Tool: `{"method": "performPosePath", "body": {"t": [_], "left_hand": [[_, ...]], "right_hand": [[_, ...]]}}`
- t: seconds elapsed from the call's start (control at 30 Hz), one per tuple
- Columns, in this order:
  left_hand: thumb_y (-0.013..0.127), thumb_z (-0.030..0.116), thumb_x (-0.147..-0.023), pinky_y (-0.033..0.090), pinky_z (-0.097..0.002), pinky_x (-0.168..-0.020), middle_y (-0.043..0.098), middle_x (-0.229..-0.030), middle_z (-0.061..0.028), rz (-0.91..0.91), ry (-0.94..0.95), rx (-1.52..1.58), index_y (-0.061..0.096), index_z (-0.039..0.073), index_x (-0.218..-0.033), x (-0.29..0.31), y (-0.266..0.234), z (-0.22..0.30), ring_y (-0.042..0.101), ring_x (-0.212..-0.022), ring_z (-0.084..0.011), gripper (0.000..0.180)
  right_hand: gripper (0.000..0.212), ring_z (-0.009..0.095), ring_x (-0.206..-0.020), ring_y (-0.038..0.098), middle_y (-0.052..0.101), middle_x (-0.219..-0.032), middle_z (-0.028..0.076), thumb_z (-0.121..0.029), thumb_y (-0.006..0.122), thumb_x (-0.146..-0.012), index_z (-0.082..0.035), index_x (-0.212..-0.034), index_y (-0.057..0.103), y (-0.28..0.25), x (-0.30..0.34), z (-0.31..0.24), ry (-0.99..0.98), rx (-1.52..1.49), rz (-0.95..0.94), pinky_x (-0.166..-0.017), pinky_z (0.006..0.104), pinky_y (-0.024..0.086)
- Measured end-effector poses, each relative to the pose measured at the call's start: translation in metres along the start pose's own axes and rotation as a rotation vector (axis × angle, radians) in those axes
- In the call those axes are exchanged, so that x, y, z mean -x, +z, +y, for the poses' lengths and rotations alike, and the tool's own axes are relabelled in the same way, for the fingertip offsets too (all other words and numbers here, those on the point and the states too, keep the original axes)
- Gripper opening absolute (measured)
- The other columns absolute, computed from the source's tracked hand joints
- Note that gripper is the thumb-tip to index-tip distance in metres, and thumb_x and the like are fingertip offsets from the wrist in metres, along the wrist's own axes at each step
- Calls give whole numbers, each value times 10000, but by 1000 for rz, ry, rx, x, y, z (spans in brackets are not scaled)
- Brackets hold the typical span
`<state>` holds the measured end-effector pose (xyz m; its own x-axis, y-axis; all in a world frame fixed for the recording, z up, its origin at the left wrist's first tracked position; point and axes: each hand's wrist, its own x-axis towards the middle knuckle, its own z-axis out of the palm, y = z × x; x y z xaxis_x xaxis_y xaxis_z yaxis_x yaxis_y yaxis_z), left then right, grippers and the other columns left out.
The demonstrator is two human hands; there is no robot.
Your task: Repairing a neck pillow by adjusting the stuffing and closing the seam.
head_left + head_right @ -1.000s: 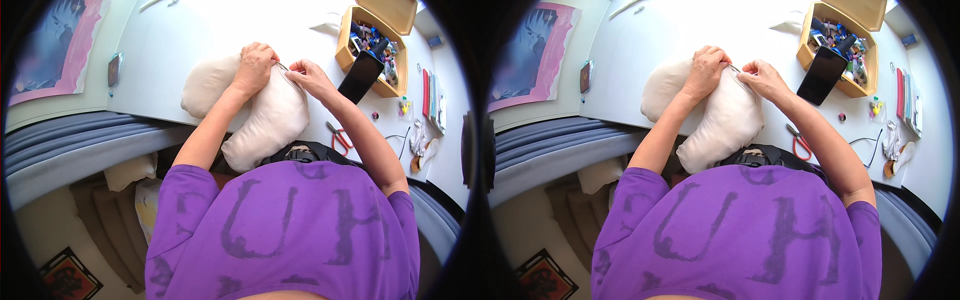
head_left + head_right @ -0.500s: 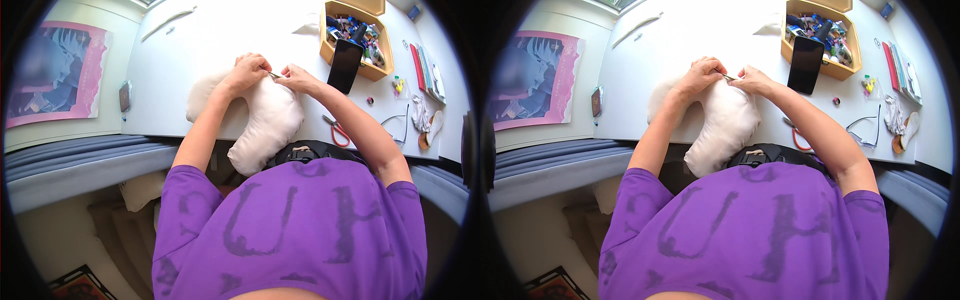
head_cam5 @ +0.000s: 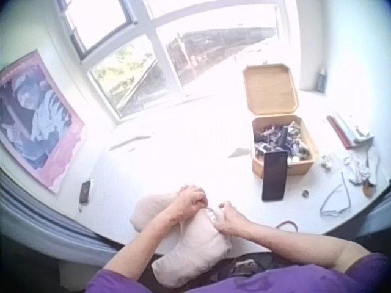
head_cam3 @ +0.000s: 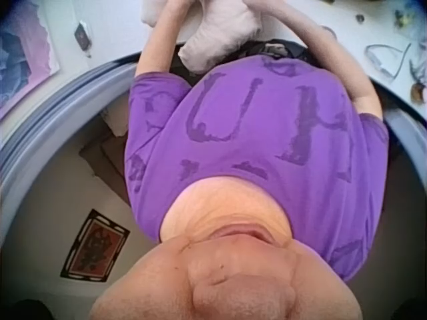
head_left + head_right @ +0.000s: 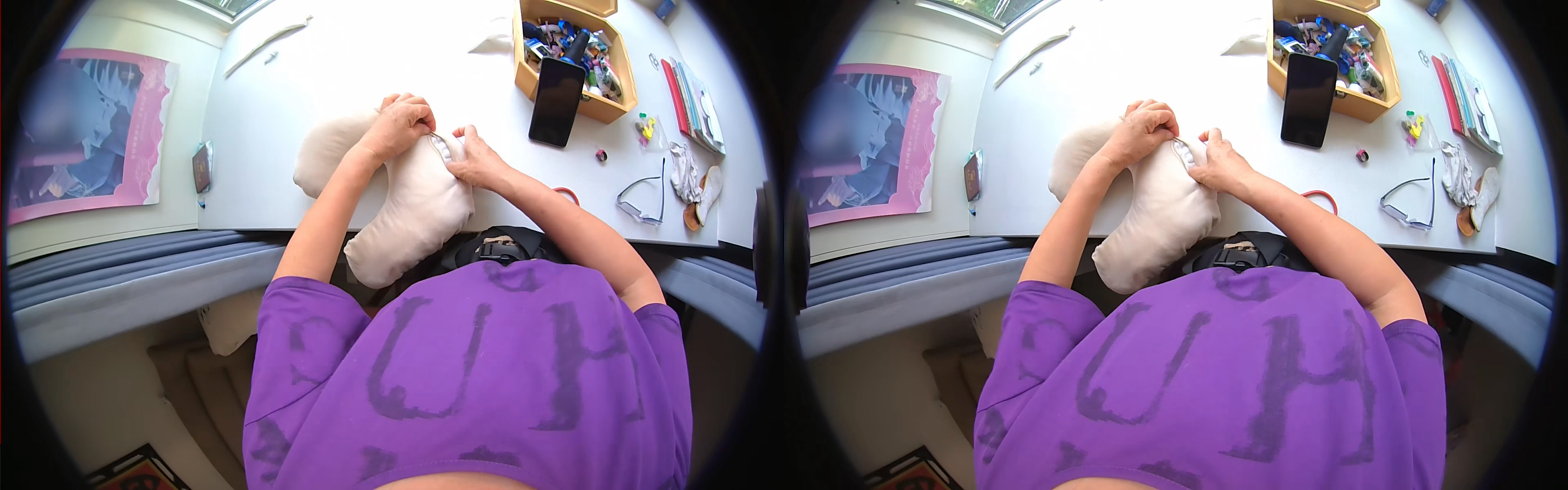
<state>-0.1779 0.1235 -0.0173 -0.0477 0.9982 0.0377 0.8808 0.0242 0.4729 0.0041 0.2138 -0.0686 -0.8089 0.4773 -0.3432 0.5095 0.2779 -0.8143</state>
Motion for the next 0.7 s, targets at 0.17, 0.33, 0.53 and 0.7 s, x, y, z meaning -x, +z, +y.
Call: {"method": "performPosePath", "body": {"t": [0.17, 0.33, 0.53, 0.7], "left_hand": [[652, 104, -828, 300, -348, -1031, 627, -876, 8, 76, 7, 37, 644, 103, -811, 5, 2, -7, 557, -966, -171, 19], [645, 106, -838, 306, -340, -1025, 623, -862, 2, 63, -12, 68, 638, 99, -830, 4, -1, -5, 560, -946, -174, 13], [634, 128, -823, 312, -349, -1011, 645, -887, -24, 107, -20, 148, 643, 113, -866, 6, -2, -6, 568, -947, -189, 47], [657, 121, -817, 287, -342, -1084, 648, -975, -35, 55, -38, 180, 655, 93, -932, 10, -8, -8, 544, -1064, -199, 118]], "right_hand": [[537, 350, -1050, 609, 576, -1150, 224, -301, 706, -767, -55, -1220, 556, -16, 10, -6, -248, 118, 133, -909, 409, 497], [169, 220, -829, 656, 642, -961, 94, -184, 683, -863, -78, -994, 687, -24, 10, -32, -426, 75, 175, -772, 332, 537], [122, 293, -806, 661, 660, -886, 104, -172, 637, -876, -87, -933, 704, -28, -5, -38, -549, 254, 212, -759, 380, 527], [135, 315, -788, 649, 653, -869, 123, -153, 620, -889, -50, -935, 694, -32, -15, -41, -603, 281, 209, -736, 375, 517]]}}
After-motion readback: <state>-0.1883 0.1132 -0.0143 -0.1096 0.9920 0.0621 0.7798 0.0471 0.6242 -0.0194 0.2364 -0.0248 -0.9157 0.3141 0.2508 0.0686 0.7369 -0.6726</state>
